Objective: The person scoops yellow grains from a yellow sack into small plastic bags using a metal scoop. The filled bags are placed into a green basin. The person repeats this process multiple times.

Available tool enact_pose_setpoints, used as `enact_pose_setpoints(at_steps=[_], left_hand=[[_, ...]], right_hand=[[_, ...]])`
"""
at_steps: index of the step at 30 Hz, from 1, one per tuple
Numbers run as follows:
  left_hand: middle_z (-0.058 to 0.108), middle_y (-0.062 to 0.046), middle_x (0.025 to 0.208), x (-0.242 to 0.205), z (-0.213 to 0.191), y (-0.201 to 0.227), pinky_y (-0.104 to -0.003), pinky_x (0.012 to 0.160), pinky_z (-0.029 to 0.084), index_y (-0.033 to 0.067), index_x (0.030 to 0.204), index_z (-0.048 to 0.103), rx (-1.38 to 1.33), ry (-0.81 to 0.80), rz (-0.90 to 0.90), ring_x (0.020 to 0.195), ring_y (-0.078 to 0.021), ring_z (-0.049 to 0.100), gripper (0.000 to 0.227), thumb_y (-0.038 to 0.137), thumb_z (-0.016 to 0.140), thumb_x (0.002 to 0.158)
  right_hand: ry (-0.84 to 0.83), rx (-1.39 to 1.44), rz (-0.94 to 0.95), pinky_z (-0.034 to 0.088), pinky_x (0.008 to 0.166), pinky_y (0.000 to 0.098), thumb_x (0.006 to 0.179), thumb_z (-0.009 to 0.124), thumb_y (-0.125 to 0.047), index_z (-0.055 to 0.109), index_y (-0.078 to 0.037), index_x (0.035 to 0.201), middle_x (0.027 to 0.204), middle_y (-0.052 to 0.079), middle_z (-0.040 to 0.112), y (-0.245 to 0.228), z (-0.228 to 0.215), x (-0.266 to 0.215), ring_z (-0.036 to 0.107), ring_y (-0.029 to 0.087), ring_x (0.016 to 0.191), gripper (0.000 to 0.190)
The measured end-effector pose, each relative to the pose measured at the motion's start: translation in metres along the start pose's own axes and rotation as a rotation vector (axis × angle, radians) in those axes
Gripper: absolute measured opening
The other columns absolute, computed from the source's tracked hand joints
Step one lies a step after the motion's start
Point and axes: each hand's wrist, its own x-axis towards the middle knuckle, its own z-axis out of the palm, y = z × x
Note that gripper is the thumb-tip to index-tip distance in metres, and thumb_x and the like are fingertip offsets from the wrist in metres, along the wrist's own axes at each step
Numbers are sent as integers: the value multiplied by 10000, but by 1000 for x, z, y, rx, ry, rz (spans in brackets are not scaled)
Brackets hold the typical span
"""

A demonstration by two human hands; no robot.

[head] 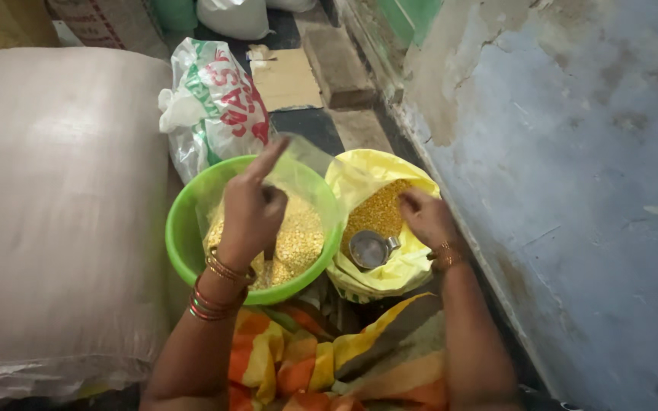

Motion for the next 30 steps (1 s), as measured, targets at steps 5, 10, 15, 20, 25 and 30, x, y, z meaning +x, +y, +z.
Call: enact_pose_setpoints(at_steps=[5,10,15,20,25,30], left_hand=[[716,-153,1288,3,-17,13,-321,685,574,111,1417,626,203,23,170,709,-205,679,677,-100,551,778],[708,-185,1280,-35,-58,6,-329,748,595,57,1398,635,381,66,97,769,-201,721,637,-89,580,780],[717,-194,1236,-69,-83,0,-328,634,565,107,1367,653,315,-59,-62,694,-191,696,657,-87,595,741],[683,-182,886,-92,-107,-1,-259,492,421,72,1459,633,132,141,-438,514,-102,529,688,-112,551,801],[647,-212,759,-87,-103,-18,-215,503,355,-1,1523,667,-57,303,-522,556,-41,474,704,-95,536,838],[742,-171,1045,-77,-83,-25,-203,512,451,30,1428,616,-19,268,-459,595,-7,557,677,-84,521,767]], right_hand=[[-421,-453,6,556,900,461,902,676,-158,735,-93,1150,1110,184,734,126,89,25,700,358,1026,263],[-667,-675,-96,565,874,487,805,728,-89,735,-97,1111,1103,191,700,192,138,22,673,386,1051,305],[-831,-886,-169,593,837,454,825,792,-215,781,-96,1010,1003,185,744,183,157,37,719,360,956,220],[-817,-281,-120,587,700,370,680,890,-316,781,-119,961,846,102,768,162,124,54,729,244,754,360],[-410,-172,162,548,623,372,707,887,-372,751,-88,865,738,82,724,149,93,79,682,227,645,353],[-7,-736,-65,515,646,465,779,803,-268,763,-110,849,728,111,694,165,133,88,675,294,700,178]])
